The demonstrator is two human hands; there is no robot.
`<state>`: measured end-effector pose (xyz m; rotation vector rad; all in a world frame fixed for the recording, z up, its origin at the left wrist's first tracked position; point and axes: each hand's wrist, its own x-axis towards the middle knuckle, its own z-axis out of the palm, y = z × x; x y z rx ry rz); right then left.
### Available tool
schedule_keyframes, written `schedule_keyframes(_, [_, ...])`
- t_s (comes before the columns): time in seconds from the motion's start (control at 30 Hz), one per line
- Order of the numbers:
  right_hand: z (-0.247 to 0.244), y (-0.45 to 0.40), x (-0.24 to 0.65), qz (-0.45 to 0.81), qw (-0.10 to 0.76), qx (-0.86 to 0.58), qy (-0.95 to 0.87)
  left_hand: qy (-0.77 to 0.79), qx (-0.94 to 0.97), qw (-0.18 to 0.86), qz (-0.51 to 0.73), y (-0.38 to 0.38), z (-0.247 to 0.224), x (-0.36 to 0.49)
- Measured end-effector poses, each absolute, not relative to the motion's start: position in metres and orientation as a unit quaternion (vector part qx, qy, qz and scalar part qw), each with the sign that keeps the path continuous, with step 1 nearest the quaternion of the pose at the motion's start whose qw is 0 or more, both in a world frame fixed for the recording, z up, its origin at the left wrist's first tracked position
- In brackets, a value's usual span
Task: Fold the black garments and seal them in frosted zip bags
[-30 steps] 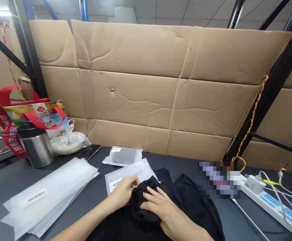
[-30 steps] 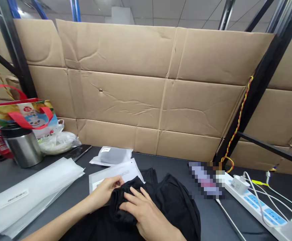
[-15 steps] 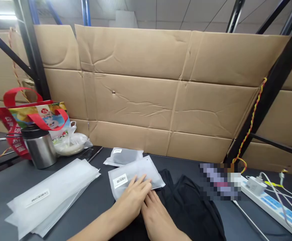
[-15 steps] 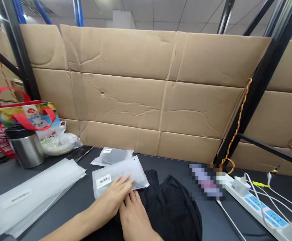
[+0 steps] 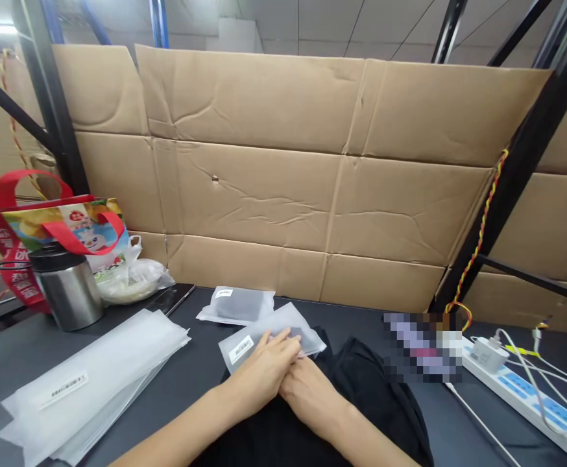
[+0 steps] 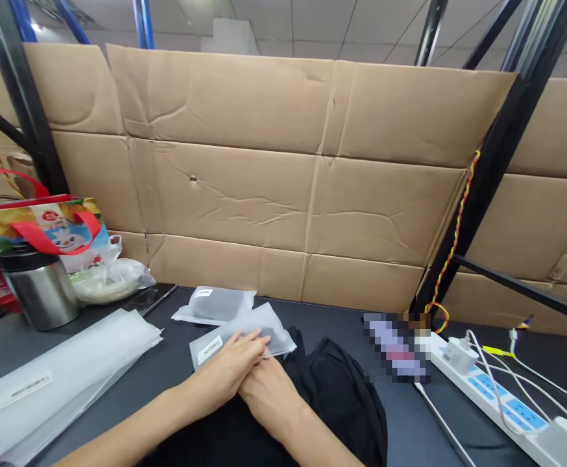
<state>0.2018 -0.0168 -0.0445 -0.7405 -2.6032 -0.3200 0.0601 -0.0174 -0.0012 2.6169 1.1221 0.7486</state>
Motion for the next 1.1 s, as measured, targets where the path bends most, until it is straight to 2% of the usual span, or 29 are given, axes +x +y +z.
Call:
schedule_keyframes(0.27, [-0.038,-0.018,0.212,-0.112,0.201,-0.286,-0.930,0.347,0.907,0.091,0.219,-0.019,0.001,0.054])
schedule_keyframes(0.43, [-0.044,-0.028,0.217,-0.117,0.251,-0.386,-0.880,0.321,0.914,0.086,0.231,-0.017,-0.005,0.054])
schedule_keyframes(0.7, [-0.040,-0.022,0.224,-0.082,0.266,-0.363,-0.889,0.342,0.916,0.054,0.204,-0.026,-0.011,0.054])
schedule_keyframes(0.9, [-0.012,-0.064,0.264,-0.010,0.241,-0.302,-0.922,0.361,0.921,-0.027,0.142,-0.027,-0.030,0.034])
schedule_keyframes(1.0, [-0.003,-0.057,0.286,-0.035,0.243,-0.374,-0.894,0.345,0.930,-0.044,0.120,-0.028,-0.028,0.034])
schedule_keyframes(1.1, [-0.005,-0.043,0.300,-0.032,0.206,-0.411,-0.887,0.305,0.946,-0.030,0.110,-0.031,-0.019,0.029])
